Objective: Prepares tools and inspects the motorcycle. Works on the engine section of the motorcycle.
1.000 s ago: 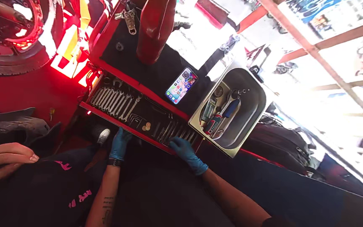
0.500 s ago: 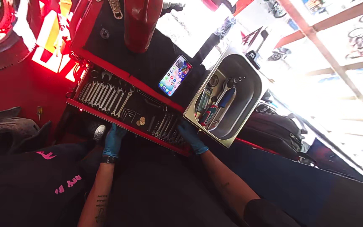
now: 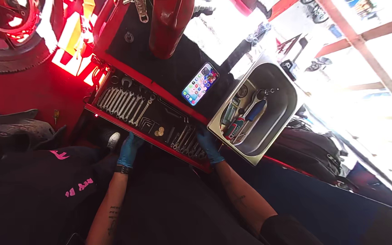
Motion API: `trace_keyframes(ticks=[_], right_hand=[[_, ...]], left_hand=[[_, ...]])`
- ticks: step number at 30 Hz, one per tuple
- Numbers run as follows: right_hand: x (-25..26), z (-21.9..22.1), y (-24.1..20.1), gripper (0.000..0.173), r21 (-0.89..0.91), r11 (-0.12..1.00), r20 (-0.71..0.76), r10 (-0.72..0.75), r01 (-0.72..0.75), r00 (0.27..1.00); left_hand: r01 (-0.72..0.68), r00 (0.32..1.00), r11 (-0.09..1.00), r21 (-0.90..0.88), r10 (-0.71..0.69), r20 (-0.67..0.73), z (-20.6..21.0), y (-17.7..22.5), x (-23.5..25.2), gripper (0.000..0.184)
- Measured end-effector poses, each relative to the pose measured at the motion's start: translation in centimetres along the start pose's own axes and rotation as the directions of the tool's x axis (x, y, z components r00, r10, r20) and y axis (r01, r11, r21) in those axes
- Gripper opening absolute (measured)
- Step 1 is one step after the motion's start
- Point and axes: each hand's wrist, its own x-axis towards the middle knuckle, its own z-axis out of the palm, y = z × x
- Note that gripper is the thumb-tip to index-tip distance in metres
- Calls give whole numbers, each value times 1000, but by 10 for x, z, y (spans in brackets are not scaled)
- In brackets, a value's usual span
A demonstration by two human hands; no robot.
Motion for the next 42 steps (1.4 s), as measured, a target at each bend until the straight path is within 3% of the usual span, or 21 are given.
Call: trace_keyframes(ticks=[5, 8, 12, 29, 31, 34, 38, 42], right_hand=[[-26, 7, -3, 37, 100, 994, -43, 43, -39, 998], [-55, 10, -17, 31, -21, 992, 118, 124, -123, 985], [-67, 17, -31, 41, -272, 942, 246, 264, -195, 933], [-49, 25, -45, 41, -304, 896, 228, 397, -322, 889], [-51, 26, -44, 39, -254, 902, 217, 405, -349, 888], [-55, 25, -34, 33, 31, 895, 259, 424, -446, 868], [-63, 5, -31, 23, 443, 707, 472, 339, -551, 814], [-71, -11, -36, 23, 561, 625, 582, 169, -543, 796]], left_hand=[[6, 1000, 1000, -8, -6, 3, 0, 0, -2, 50], [10, 1000, 1000, 11, -10, -2, 1, 1, -1, 51], [16, 1000, 1000, 8, -16, 3, 0, 0, -1, 52], [19, 1000, 1000, -6, -19, 8, 1, 1, -1, 52], [20, 1000, 1000, -1, -20, 12, 0, 1, -1, 52], [19, 1000, 1000, -4, -19, 13, 0, 2, -2, 51], [27, 1000, 1000, -7, -27, 12, 0, 2, -1, 51], [27, 1000, 1000, 1, -27, 9, 0, 3, -2, 50]])
